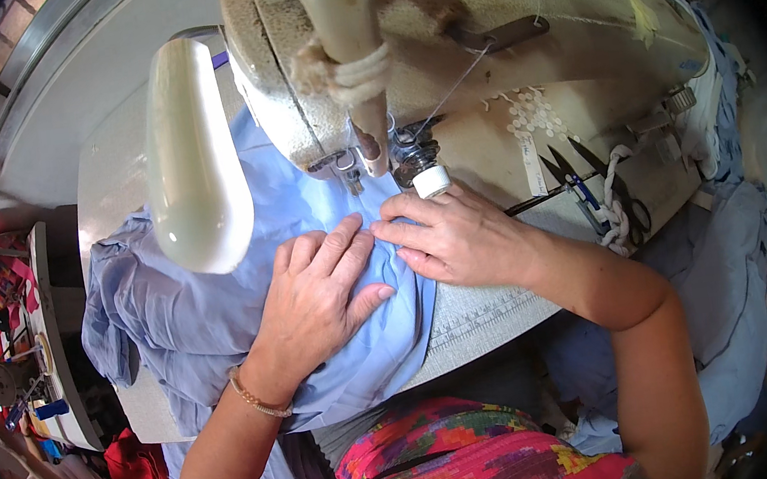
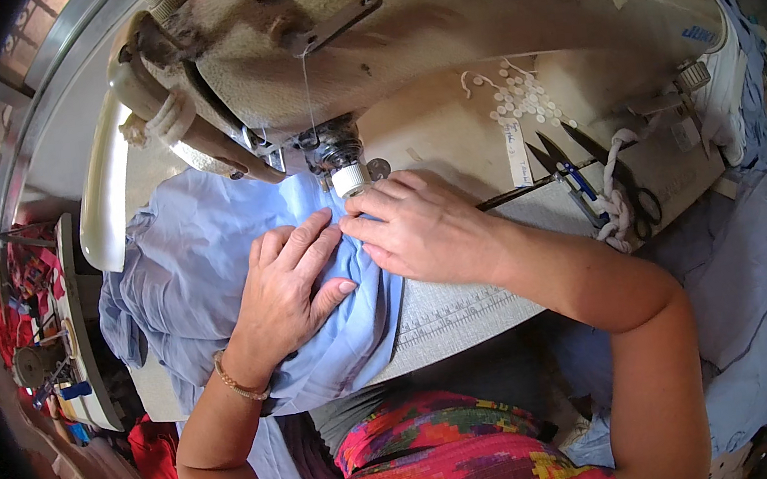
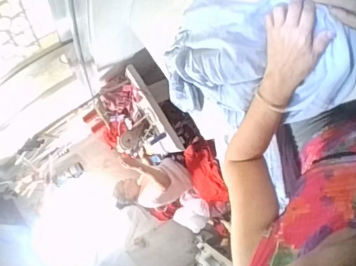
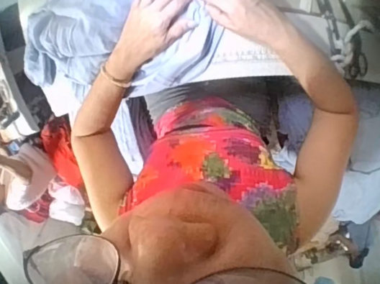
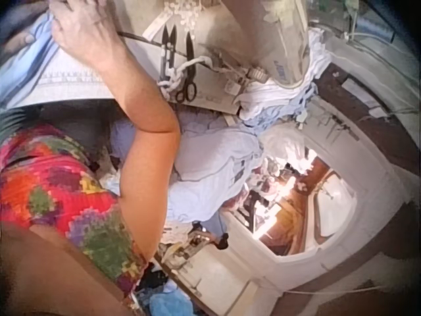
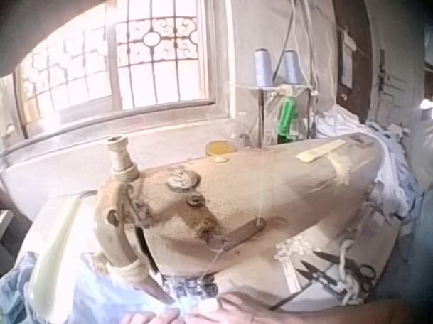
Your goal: The person uses a sewing machine to stitch a blue garment, then uses snips to trim excess threads around a buttonhole on the cuff.
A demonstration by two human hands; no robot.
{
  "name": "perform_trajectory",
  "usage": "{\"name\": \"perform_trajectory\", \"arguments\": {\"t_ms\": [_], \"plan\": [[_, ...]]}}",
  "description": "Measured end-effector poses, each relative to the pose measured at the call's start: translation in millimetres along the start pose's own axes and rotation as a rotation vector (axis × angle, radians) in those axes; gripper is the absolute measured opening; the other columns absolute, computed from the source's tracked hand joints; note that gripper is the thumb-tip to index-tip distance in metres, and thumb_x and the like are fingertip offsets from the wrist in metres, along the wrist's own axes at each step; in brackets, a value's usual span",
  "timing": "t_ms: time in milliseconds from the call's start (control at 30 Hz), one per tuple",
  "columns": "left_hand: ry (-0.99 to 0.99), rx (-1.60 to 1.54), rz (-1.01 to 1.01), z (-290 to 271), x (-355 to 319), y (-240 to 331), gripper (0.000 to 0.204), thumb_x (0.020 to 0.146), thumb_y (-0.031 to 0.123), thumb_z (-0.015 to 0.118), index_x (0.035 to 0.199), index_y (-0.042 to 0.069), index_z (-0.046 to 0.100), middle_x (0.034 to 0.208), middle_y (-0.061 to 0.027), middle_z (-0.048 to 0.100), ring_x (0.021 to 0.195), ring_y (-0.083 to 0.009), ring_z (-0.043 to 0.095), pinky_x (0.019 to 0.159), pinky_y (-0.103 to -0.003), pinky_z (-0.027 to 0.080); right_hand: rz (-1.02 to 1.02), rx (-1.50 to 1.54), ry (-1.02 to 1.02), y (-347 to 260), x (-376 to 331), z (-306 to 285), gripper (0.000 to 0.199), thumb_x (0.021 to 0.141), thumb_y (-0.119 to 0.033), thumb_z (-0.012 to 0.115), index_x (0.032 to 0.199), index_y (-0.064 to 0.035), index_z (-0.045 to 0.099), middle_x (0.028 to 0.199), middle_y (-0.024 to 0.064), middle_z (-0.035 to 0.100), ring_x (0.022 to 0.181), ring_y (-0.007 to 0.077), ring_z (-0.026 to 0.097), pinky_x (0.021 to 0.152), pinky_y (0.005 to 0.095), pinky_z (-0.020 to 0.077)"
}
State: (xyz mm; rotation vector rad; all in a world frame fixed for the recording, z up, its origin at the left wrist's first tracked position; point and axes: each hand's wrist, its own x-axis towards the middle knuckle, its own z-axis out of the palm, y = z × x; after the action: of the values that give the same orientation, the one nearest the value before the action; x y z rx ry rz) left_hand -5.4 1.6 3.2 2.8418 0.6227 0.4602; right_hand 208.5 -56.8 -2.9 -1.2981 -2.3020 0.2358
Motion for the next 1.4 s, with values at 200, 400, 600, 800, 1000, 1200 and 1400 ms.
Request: {"name": "perform_trajectory", "arguments": {"t_ms": [200,400,600,800,1000,1200,1400], "plan": [[-0.005,-0.017,-0.013,-1.2,1.8,-2.0,0.054,0.082,0.043,0.060,0.117,0.002,0.056,0.126,-0.0104,0.052,0.097,-0.0270,0.049,0.085,-0.038,0.039,-0.033,0.039,0.037,7.0,0.7,5.9,0.028,0.078,-0.014,0.062,0.104,-0.0037,0.063,0.111,0.0068,0.060,0.101,0.0232,0.054,0.089,0.0373,0.0403],[-0.015,-0.015,-0.010,-1.4,4.2,-3.8,0.054,0.082,0.043,0.060,0.117,0.002,0.056,0.127,-0.0114,0.051,0.095,-0.0275,0.048,0.085,-0.038,0.039,-0.018,0.027,0.024,8.4,0.4,6.2,0.029,0.078,-0.014,0.062,0.105,-0.0043,0.063,0.109,0.0069,0.061,0.101,0.0233,0.054,0.091,0.0390,0.0392],[0.031,-0.084,-0.036,4.8,8.2,-17.2,0.058,0.083,0.047,0.057,0.119,0.002,0.054,0.128,-0.0109,0.052,0.097,-0.0299,0.049,0.089,-0.041,0.038,0.011,0.018,0.046,14.3,9.7,7.3,0.029,0.079,-0.014,0.062,0.108,-0.0063,0.062,0.098,0.0103,0.063,0.097,0.0274,0.055,0.092,0.0441,0.0382],[0.036,-0.078,-0.003,0.7,9.6,-19.0,0.054,0.084,0.045,0.057,0.117,0.002,0.056,0.125,-0.0105,0.054,0.097,-0.0294,0.049,0.090,-0.040,0.037,0.000,-0.034,0.030,17.6,10.2,6.7,0.030,0.078,-0.014,0.063,0.108,-0.0078,0.063,0.092,0.0121,0.064,0.095,0.0298,0.056,0.093,0.0446,0.0378],[0.019,-0.043,-0.001,-2.1,12.4,-18.2,0.053,0.084,0.043,0.058,0.117,0.002,0.056,0.124,-0.0105,0.054,0.097,-0.0290,0.049,0.089,-0.039,0.038,-0.010,-0.037,0.061,17.1,12.0,7.0,0.029,0.078,-0.014,0.062,0.106,-0.0077,0.064,0.092,0.0121,0.064,0.096,0.0297,0.056,0.094,0.0448,0.0371],[0.041,-0.031,-0.011,-1.1,15.7,-22.2,0.051,0.082,0.040,0.061,0.116,0.002,0.057,0.123,-0.0097,0.055,0.095,-0.0273,0.050,0.085,-0.039,0.039,0.007,-0.063,0.094,14.8,14.6,5.2,0.029,0.078,-0.012,0.062,0.106,-0.0072,0.065,0.096,0.0111,0.063,0.099,0.0273,0.055,0.094,0.0436,0.0366],[0.051,-0.034,-0.027,-0.2,17.6,-23.0,0.050,0.083,0.040,0.060,0.116,0.003,0.057,0.124,-0.0098,0.055,0.095,-0.0281,0.050,0.086,-0.039,0.039,0.005,-0.098,0.113,14.9,14.1,6.1,0.031,0.077,-0.011,0.062,0.107,-0.0074,0.065,0.101,0.0107,0.061,0.102,0.0265,0.054,0.094,0.0430,0.0361]]}}
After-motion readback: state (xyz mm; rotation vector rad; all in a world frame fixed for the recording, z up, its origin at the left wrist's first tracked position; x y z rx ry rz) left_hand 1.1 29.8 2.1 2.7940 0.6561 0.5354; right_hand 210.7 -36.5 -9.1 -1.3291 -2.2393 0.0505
